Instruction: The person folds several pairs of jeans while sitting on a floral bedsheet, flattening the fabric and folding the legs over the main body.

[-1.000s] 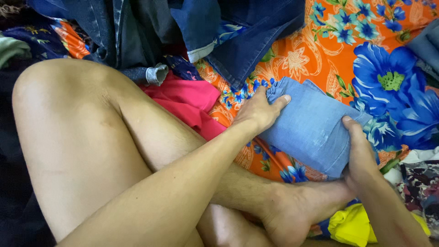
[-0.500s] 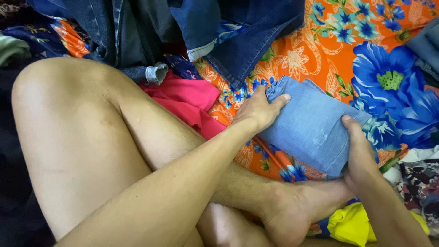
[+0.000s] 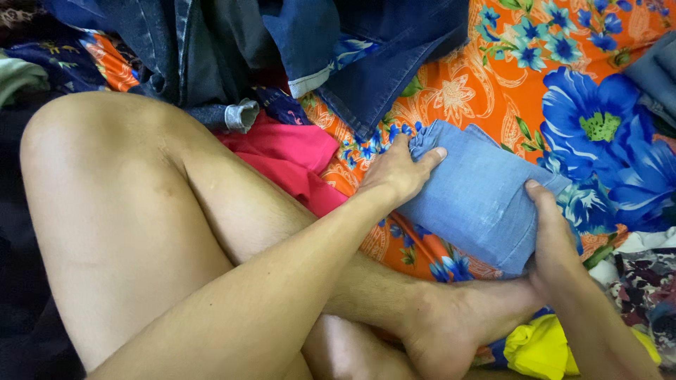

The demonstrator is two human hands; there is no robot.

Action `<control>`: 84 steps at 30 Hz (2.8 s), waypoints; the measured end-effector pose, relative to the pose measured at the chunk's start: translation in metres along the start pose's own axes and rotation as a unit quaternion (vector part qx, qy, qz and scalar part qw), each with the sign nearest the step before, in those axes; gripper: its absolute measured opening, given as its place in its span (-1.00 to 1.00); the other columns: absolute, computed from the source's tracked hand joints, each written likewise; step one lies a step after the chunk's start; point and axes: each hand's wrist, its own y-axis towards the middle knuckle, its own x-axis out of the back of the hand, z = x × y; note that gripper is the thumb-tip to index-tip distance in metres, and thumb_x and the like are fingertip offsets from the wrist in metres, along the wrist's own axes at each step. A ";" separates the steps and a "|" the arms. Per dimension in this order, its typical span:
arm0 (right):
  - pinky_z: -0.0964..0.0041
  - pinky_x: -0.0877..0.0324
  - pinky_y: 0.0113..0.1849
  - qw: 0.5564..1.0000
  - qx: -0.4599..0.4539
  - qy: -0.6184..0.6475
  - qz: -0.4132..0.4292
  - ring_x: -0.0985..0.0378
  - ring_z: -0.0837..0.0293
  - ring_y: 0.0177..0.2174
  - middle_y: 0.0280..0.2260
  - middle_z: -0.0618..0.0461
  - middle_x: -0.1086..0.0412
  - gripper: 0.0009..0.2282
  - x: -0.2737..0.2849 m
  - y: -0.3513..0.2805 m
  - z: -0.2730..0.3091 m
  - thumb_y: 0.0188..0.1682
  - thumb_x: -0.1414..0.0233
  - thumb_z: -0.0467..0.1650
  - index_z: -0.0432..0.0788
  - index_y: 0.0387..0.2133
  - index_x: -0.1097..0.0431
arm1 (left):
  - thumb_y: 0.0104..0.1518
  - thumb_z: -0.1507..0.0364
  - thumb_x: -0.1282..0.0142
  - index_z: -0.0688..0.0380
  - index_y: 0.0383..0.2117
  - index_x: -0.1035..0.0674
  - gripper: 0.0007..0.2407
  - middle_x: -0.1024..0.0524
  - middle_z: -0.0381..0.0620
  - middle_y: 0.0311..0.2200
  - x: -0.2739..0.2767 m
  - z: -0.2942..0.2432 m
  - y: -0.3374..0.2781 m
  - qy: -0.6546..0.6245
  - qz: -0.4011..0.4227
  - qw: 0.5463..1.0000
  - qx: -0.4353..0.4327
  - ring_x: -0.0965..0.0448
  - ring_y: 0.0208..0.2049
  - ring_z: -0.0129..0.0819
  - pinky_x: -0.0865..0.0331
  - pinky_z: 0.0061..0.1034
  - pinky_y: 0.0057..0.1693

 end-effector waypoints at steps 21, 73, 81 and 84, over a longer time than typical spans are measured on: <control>0.22 -0.42 0.00 0.999 -0.044 0.012 0.019 -0.52 0.15 -0.05 0.03 0.17 -0.45 -0.43 -0.002 -0.011 0.008 -0.12 0.04 -0.05 0.11 0.19 -0.27 | 0.04 -0.06 0.13 -0.03 0.30 -0.25 -0.32 -0.36 0.01 0.25 0.003 -0.002 -0.003 -0.009 0.020 1.000 0.017 -0.26 0.28 0.05 -0.18 -0.07 0.29; -0.05 -0.22 0.04 0.973 -0.088 0.163 0.141 -0.30 0.02 0.02 -0.03 0.02 -0.21 -0.44 0.126 0.024 0.030 -0.16 -0.01 -0.27 -0.09 0.18 -0.16 | -0.13 0.23 -0.08 0.29 0.31 -0.28 -0.26 -0.08 0.23 0.34 -0.081 -0.103 -0.047 -0.209 0.107 0.971 0.054 -0.08 0.38 0.25 -0.39 0.15 0.17; -0.15 -0.22 0.03 0.974 -0.108 0.141 0.139 -0.30 -0.08 0.00 -0.04 -0.11 -0.27 -0.47 0.114 0.013 0.014 -0.12 -0.10 -0.21 -0.11 0.13 -0.20 | -0.10 0.36 -0.13 0.42 0.23 -0.35 -0.35 -0.18 0.36 0.22 -0.103 -0.051 0.002 -0.232 0.068 0.968 0.073 -0.26 0.27 0.29 -0.40 0.23 0.07; -0.25 -0.31 0.02 0.975 -0.123 0.129 0.135 -0.31 -0.16 0.06 0.02 -0.20 -0.22 -0.41 0.113 0.004 0.022 -0.13 -0.12 -0.20 -0.14 0.17 -0.14 | -0.09 0.26 -0.16 0.31 0.31 -0.27 -0.27 -0.11 0.38 0.28 -0.099 -0.040 0.011 -0.199 0.085 0.972 0.096 -0.33 0.17 0.50 -0.39 0.25 0.09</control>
